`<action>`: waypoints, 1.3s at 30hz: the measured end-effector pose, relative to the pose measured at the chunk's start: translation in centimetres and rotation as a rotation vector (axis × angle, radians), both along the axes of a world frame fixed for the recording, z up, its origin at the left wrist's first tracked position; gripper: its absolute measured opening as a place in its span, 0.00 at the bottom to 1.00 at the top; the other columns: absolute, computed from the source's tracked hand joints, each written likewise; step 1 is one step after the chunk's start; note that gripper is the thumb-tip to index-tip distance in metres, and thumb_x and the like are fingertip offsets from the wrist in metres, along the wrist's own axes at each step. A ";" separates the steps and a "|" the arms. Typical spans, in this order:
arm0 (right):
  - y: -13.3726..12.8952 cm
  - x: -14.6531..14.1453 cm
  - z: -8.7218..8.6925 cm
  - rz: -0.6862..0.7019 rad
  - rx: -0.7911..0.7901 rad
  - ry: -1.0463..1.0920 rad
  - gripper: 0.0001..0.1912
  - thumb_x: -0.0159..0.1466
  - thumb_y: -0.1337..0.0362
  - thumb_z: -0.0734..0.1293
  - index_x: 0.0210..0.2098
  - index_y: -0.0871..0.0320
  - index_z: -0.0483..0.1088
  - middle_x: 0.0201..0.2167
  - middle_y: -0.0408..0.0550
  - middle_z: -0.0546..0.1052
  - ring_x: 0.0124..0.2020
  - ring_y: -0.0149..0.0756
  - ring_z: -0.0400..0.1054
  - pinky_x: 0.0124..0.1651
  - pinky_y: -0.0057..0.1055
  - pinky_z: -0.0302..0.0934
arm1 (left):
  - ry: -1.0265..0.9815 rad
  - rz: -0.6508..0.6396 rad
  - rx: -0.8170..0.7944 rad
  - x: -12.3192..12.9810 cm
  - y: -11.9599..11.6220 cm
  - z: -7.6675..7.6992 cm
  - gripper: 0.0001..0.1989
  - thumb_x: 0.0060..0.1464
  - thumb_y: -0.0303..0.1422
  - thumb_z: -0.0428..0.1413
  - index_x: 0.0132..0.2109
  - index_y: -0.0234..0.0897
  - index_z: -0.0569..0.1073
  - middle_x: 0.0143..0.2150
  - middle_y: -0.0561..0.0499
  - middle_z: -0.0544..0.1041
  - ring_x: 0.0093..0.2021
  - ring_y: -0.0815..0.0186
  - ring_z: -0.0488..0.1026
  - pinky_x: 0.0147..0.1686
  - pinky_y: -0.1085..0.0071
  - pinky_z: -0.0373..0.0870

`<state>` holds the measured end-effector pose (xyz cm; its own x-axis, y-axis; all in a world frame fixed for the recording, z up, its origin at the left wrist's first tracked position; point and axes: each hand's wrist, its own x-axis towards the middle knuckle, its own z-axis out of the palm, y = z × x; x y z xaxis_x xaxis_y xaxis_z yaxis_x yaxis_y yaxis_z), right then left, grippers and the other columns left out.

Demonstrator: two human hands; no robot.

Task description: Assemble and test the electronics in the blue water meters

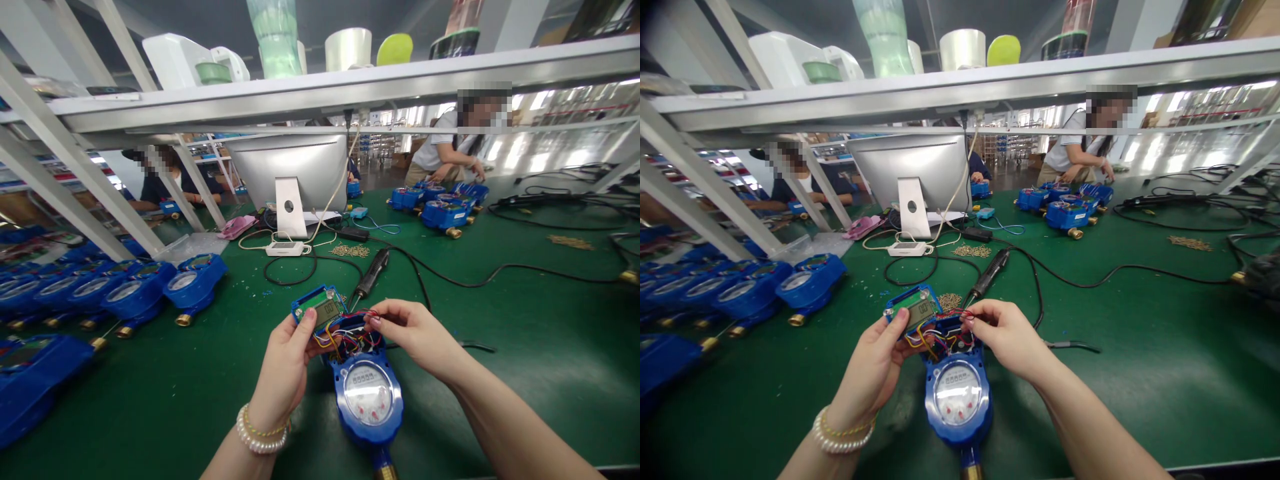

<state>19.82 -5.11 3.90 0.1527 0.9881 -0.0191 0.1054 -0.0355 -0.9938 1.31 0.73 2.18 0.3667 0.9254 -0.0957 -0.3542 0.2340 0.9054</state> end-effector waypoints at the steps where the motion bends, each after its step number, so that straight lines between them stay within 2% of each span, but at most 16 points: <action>1: 0.0 0.0 -0.1 0.004 0.000 0.010 0.11 0.55 0.59 0.69 0.31 0.62 0.73 0.26 0.44 0.75 0.28 0.31 0.68 0.35 0.28 0.62 | 0.004 0.001 -0.001 0.0 0.0 0.0 0.15 0.53 0.40 0.60 0.41 0.32 0.74 0.35 0.46 0.81 0.29 0.65 0.77 0.29 0.72 0.74; 5: -0.1 -0.1 -0.2 0.018 0.006 -0.004 0.12 0.56 0.59 0.69 0.35 0.61 0.73 0.30 0.46 0.77 0.31 0.33 0.69 0.37 0.30 0.63 | 0.015 0.000 0.006 0.3 -0.1 0.0 0.15 0.54 0.40 0.59 0.41 0.32 0.74 0.35 0.45 0.81 0.30 0.65 0.77 0.30 0.73 0.74; 10: -0.7 -0.9 0.1 -0.030 0.122 -0.247 0.12 0.58 0.60 0.67 0.40 0.59 0.73 0.35 0.47 0.77 0.37 0.36 0.69 0.42 0.33 0.62 | 0.016 -0.018 0.036 0.6 -0.1 0.1 0.15 0.56 0.40 0.57 0.44 0.31 0.73 0.37 0.44 0.80 0.32 0.64 0.77 0.32 0.72 0.74; 13: -0.8 -1.2 0.1 -0.052 0.149 -0.335 0.10 0.60 0.59 0.66 0.37 0.58 0.74 0.34 0.47 0.77 0.37 0.37 0.68 0.42 0.34 0.61 | 0.034 -0.006 0.043 0.6 -0.3 0.1 0.15 0.56 0.40 0.57 0.43 0.30 0.73 0.36 0.44 0.80 0.32 0.64 0.77 0.31 0.72 0.74; 15: -0.6 -1.3 0.0 -0.036 0.137 -0.296 0.11 0.61 0.58 0.65 0.33 0.58 0.74 0.30 0.46 0.76 0.34 0.35 0.68 0.39 0.32 0.60 | 0.040 -0.013 0.046 0.6 -0.3 0.0 0.15 0.56 0.40 0.57 0.43 0.31 0.73 0.36 0.45 0.80 0.34 0.63 0.77 0.32 0.72 0.74; 17: -0.4 -1.2 -0.1 -0.008 0.107 -0.171 0.12 0.61 0.57 0.65 0.30 0.59 0.73 0.27 0.45 0.75 0.31 0.33 0.67 0.36 0.30 0.59 | 0.046 -0.030 0.057 0.6 -0.4 0.0 0.16 0.56 0.39 0.57 0.46 0.32 0.73 0.36 0.45 0.80 0.36 0.63 0.77 0.33 0.71 0.74; 22: -0.3 -1.1 -0.4 -0.002 0.024 0.083 0.12 0.58 0.56 0.67 0.29 0.60 0.71 0.24 0.44 0.74 0.29 0.31 0.66 0.36 0.28 0.59 | 0.081 -0.042 0.116 0.5 -0.5 -0.5 0.18 0.57 0.39 0.56 0.51 0.33 0.72 0.39 0.45 0.80 0.37 0.62 0.76 0.36 0.70 0.73; 28: -0.3 -1.2 -0.6 -0.020 0.014 0.125 0.14 0.56 0.54 0.69 0.30 0.61 0.71 0.24 0.44 0.75 0.29 0.30 0.67 0.37 0.28 0.60 | 0.093 -0.046 0.161 0.7 -0.5 -0.8 0.18 0.57 0.39 0.56 0.51 0.34 0.72 0.43 0.45 0.79 0.38 0.63 0.76 0.37 0.69 0.73; 39: -0.5 -1.0 -1.1 -0.029 0.009 0.134 0.16 0.55 0.53 0.69 0.30 0.61 0.72 0.25 0.45 0.75 0.29 0.31 0.67 0.36 0.29 0.59 | 0.159 -0.065 0.199 0.7 -0.8 -0.5 0.16 0.58 0.40 0.55 0.50 0.35 0.72 0.41 0.46 0.79 0.39 0.62 0.75 0.39 0.67 0.73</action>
